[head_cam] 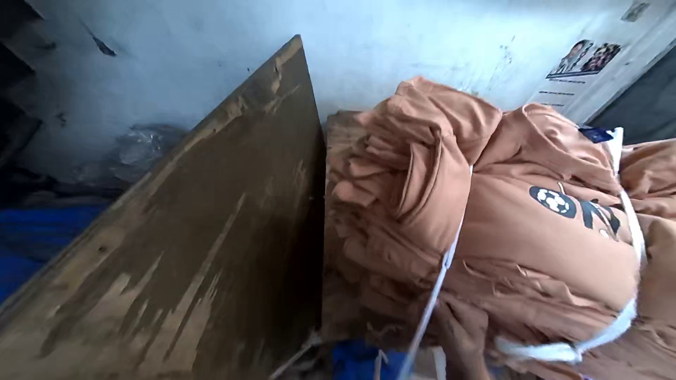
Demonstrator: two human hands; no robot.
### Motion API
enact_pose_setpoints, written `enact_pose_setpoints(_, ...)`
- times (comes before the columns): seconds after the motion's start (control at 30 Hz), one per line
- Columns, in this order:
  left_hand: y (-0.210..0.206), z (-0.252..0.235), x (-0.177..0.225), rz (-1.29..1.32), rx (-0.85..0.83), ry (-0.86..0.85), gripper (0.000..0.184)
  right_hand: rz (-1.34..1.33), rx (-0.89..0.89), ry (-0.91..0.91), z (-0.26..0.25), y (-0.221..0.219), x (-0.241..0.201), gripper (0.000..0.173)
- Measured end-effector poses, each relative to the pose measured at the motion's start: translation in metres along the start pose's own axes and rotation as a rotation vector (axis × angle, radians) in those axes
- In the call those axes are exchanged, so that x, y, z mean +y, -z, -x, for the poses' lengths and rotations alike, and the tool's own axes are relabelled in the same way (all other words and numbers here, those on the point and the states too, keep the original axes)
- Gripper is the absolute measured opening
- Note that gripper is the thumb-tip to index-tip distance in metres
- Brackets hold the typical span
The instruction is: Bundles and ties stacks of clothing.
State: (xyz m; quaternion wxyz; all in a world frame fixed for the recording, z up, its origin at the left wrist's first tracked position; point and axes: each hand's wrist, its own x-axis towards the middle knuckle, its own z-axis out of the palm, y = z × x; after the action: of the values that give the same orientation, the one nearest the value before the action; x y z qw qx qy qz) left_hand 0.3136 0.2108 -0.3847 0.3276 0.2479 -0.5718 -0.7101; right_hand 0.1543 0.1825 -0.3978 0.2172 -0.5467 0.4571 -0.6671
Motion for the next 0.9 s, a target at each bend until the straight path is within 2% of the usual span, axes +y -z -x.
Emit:
enact_pose_setpoints(0.07, 0.008, 0.014, -0.007, 0.031, -0.019, 0.093, 0.031, 0.034, 0.043, -0.062, 0.013, -0.011, -0.014, 0.023)
enact_pose_setpoints(0.13, -0.002, 0.041, -0.031, 0.063, 0.177, -0.019, 0.030, -0.040, 0.033, -0.063, 0.018, -0.018, -0.017, 0.020)
enact_pose_setpoints(0.17, -0.003, 0.056, -0.031, 0.060, 0.234, 0.010, 0.028, -0.036, 0.046, -0.086, 0.023, -0.021, -0.020, 0.018)
enact_pose_setpoints(0.2, 0.002, 0.079, -0.032, -0.007, 0.275, 0.039, 0.026, 0.021, 0.063, -0.141, 0.033, -0.023, -0.027, 0.018)
enact_pose_setpoints(0.23, 0.013, 0.095, -0.048, -0.070, 0.257, 0.000, 0.029, 0.116, 0.049, -0.207, 0.039, -0.021, -0.034, 0.019)
enact_pose_setpoints(0.3, 0.036, 0.089, -0.071, -0.084, 0.176, -0.045, 0.036, 0.284, -0.101, -0.343, 0.035, -0.011, -0.055, 0.025)
enact_pose_setpoints(0.37, 0.034, 0.072, -0.074, -0.069, 0.127, -0.002, 0.037, 0.482, -0.368, -0.455, 0.034, 0.007, -0.095, 0.037)
enact_pose_setpoints(0.43, 0.018, 0.053, -0.077, -0.072, 0.127, 0.081, 0.038, 0.789, -0.556, -0.433, 0.042, 0.012, -0.143, 0.043)
enact_pose_setpoints(0.5, -0.006, 0.038, -0.084, 0.011, 0.147, 0.118, 0.040, 0.891, -0.491, -0.309, 0.050, 0.014, -0.169, 0.042)
enact_pose_setpoints(0.57, -0.041, 0.032, -0.089, 0.162, 0.157, 0.097, 0.045, 0.907, -0.302, -0.208, 0.036, 0.010, -0.166, 0.035)
enact_pose_setpoints(0.67, -0.077, 0.057, -0.084, 0.278, 0.188, 0.029, 0.045, 0.899, -0.136, -0.277, 0.013, 0.003, -0.136, 0.041)
enact_pose_setpoints(0.77, -0.077, 0.087, -0.055, 0.296, 0.246, -0.033, 0.038, 0.927, -0.156, -0.279, 0.001, 0.002, -0.133, 0.039)
enact_pose_setpoints(0.9, -0.067, 0.107, -0.038, 0.302, 0.269, -0.004, 0.036, 1.093, -0.333, -0.313, -0.001, -0.004, -0.146, 0.035)
